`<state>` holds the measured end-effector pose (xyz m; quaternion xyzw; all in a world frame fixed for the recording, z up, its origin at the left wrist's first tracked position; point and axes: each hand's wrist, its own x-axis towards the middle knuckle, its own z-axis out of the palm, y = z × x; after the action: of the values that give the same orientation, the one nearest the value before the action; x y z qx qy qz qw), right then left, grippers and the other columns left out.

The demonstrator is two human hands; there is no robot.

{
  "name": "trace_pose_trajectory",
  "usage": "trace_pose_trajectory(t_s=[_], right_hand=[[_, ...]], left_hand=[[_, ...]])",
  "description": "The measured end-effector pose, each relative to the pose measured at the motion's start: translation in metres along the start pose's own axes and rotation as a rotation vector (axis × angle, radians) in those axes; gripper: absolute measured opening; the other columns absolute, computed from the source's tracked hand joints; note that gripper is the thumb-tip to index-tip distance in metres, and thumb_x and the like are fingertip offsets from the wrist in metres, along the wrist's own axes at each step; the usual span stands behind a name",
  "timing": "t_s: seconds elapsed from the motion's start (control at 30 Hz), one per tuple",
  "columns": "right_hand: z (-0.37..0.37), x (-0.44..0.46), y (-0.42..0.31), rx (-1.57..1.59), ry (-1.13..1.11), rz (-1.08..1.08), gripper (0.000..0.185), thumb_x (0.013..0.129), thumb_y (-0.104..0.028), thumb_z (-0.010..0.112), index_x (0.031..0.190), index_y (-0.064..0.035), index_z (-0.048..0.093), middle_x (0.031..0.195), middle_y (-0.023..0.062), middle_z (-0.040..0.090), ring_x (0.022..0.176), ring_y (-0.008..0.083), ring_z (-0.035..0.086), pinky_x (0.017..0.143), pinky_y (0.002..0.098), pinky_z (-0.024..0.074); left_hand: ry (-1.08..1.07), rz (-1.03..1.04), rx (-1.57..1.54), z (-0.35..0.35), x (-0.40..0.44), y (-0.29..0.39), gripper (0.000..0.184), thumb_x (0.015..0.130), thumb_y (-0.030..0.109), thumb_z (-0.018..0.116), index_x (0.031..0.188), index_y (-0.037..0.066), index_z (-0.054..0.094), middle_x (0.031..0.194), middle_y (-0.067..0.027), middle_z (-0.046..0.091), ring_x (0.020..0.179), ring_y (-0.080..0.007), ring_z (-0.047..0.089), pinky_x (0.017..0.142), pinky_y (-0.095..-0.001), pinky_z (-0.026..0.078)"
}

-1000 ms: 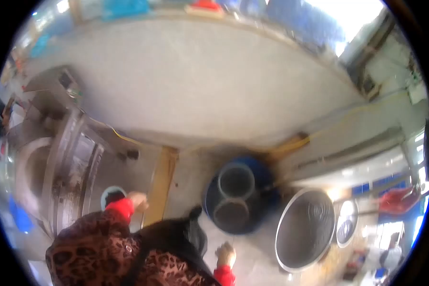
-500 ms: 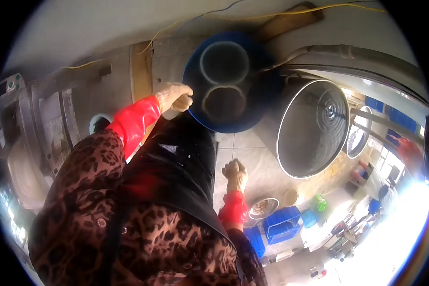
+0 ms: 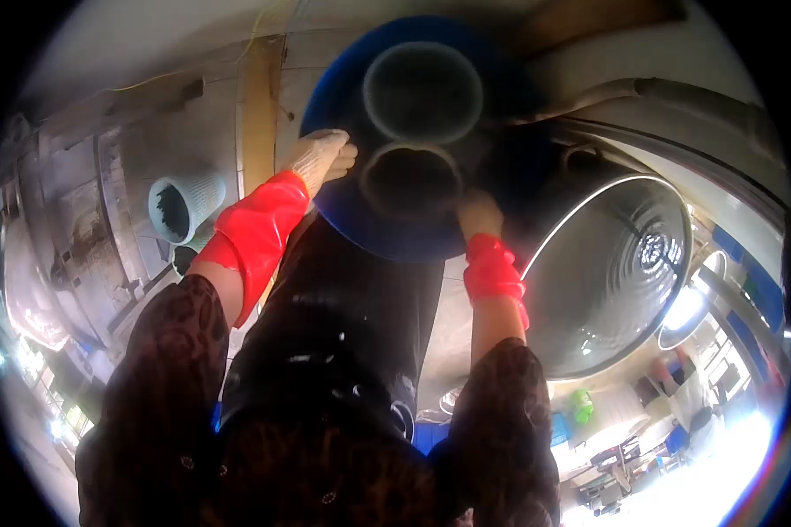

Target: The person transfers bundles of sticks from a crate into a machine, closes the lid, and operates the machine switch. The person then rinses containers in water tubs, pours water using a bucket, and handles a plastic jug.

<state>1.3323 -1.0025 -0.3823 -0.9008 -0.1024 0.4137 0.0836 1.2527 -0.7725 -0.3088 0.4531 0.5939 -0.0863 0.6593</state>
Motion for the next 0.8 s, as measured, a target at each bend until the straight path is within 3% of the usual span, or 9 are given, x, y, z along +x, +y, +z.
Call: trace_pose_trajectory(t_s=[0.13, 0.23, 0.33, 0.4, 0.47, 0.6, 0.67, 0.77, 0.8], right_hand=[[0.010, 0.044, 0.010, -0.031, 0.141, -0.084, 0.038, 0.075, -0.034, 0.046, 0.098, -0.0038, 0.053, 0.103, 0.0163, 0.052, 0.094, 0.0297, 0.050, 0.079, 0.0363, 0.0405], [0.041, 0.088, 0.019, -0.084, 0.043, -0.051, 0.042, 0.077, -0.038, 0.043, 0.101, -0.0041, 0.051, 0.103, 0.0172, 0.051, 0.095, 0.0310, 0.049, 0.081, 0.0362, 0.0391], [0.065, 0.105, 0.016, -0.168, -0.110, 0.023, 0.039, 0.077, -0.032, 0.042, 0.101, -0.0026, 0.051, 0.103, 0.0167, 0.051, 0.096, 0.0294, 0.049, 0.080, 0.0354, 0.0401], [0.077, 0.112, 0.022, -0.173, -0.148, 0.053, 0.035, 0.078, -0.028, 0.043, 0.100, -0.0018, 0.051, 0.104, 0.0159, 0.051, 0.098, 0.0273, 0.049, 0.079, 0.0350, 0.0413], [0.085, 0.118, 0.030, -0.569, -0.328, -0.227, 0.030, 0.077, -0.023, 0.041, 0.096, -0.0035, 0.053, 0.103, 0.0165, 0.052, 0.095, 0.0287, 0.051, 0.079, 0.0358, 0.0414], [0.088, 0.118, 0.028, -0.384, -0.262, -0.070, 0.026, 0.076, -0.021, 0.041, 0.092, -0.0060, 0.055, 0.097, 0.0164, 0.054, 0.090, 0.0288, 0.053, 0.076, 0.0377, 0.0427], [0.086, 0.094, 0.020, -0.263, -0.009, -0.087, 0.025, 0.074, -0.025, 0.044, 0.085, -0.0066, 0.057, 0.091, 0.0155, 0.057, 0.085, 0.0275, 0.055, 0.070, 0.0389, 0.0443], [0.072, 0.082, 0.004, -0.202, -0.091, -0.164, 0.027, 0.073, -0.029, 0.047, 0.084, -0.0061, 0.056, 0.087, 0.0141, 0.057, 0.080, 0.0272, 0.056, 0.066, 0.0396, 0.0449], [0.071, 0.080, 0.003, -0.202, -0.094, -0.160, 0.027, 0.073, -0.029, 0.047, 0.084, -0.0061, 0.056, 0.087, 0.0141, 0.057, 0.080, 0.0272, 0.056, 0.066, 0.0396, 0.0449]], left_hand=[[0.034, 0.030, 0.066, 0.025, 0.064, -0.028, 0.028, 0.078, 0.022, 0.046, 0.096, 0.002, 0.051, 0.089, -0.0113, 0.056, 0.079, -0.0210, 0.056, 0.070, -0.0294, 0.044], [-0.105, 0.277, 0.730, 0.005, 0.176, -0.086, 0.034, 0.078, 0.028, 0.045, 0.093, -0.001, 0.051, 0.084, -0.0124, 0.056, 0.079, -0.0223, 0.054, 0.071, -0.0309, 0.041], [0.061, 0.105, 0.867, 0.024, 0.188, -0.079, 0.038, 0.077, 0.032, 0.045, 0.093, -0.002, 0.051, 0.085, -0.0142, 0.055, 0.078, -0.0245, 0.053, 0.068, -0.0319, 0.041], [0.070, 0.047, 0.820, 0.032, 0.197, -0.081, 0.041, 0.077, 0.034, 0.045, 0.094, -0.003, 0.052, 0.085, -0.0148, 0.055, 0.077, -0.0251, 0.053, 0.068, -0.0318, 0.042], [0.087, -0.072, 0.790, 0.044, 0.199, -0.069, 0.045, 0.076, 0.036, 0.048, 0.099, -0.002, 0.051, 0.089, -0.0153, 0.055, 0.075, -0.0250, 0.054, 0.067, -0.0310, 0.043], [0.080, -0.047, 0.649, 0.044, 0.220, -0.081, 0.044, 0.075, 0.035, 0.050, 0.100, -0.002, 0.051, 0.093, -0.0155, 0.054, 0.076, -0.0239, 0.055, 0.067, -0.0301, 0.043], [0.007, 0.129, 0.965, 0.038, 0.232, -0.085, 0.037, 0.077, 0.030, 0.048, 0.100, 0.000, 0.052, 0.096, -0.0138, 0.055, 0.080, -0.0224, 0.055, 0.070, -0.0297, 0.043], [-0.113, 0.397, 1.442, 0.037, 0.246, -0.093, 0.027, 0.080, 0.022, 0.046, 0.100, 0.004, 0.053, 0.100, -0.0112, 0.055, 0.087, -0.0202, 0.055, 0.074, -0.0291, 0.043], [-0.118, 0.396, 1.443, 0.043, 0.231, -0.083, 0.027, 0.080, 0.022, 0.046, 0.100, 0.004, 0.053, 0.100, -0.0112, 0.055, 0.087, -0.0202, 0.055, 0.074, -0.0291, 0.043]])
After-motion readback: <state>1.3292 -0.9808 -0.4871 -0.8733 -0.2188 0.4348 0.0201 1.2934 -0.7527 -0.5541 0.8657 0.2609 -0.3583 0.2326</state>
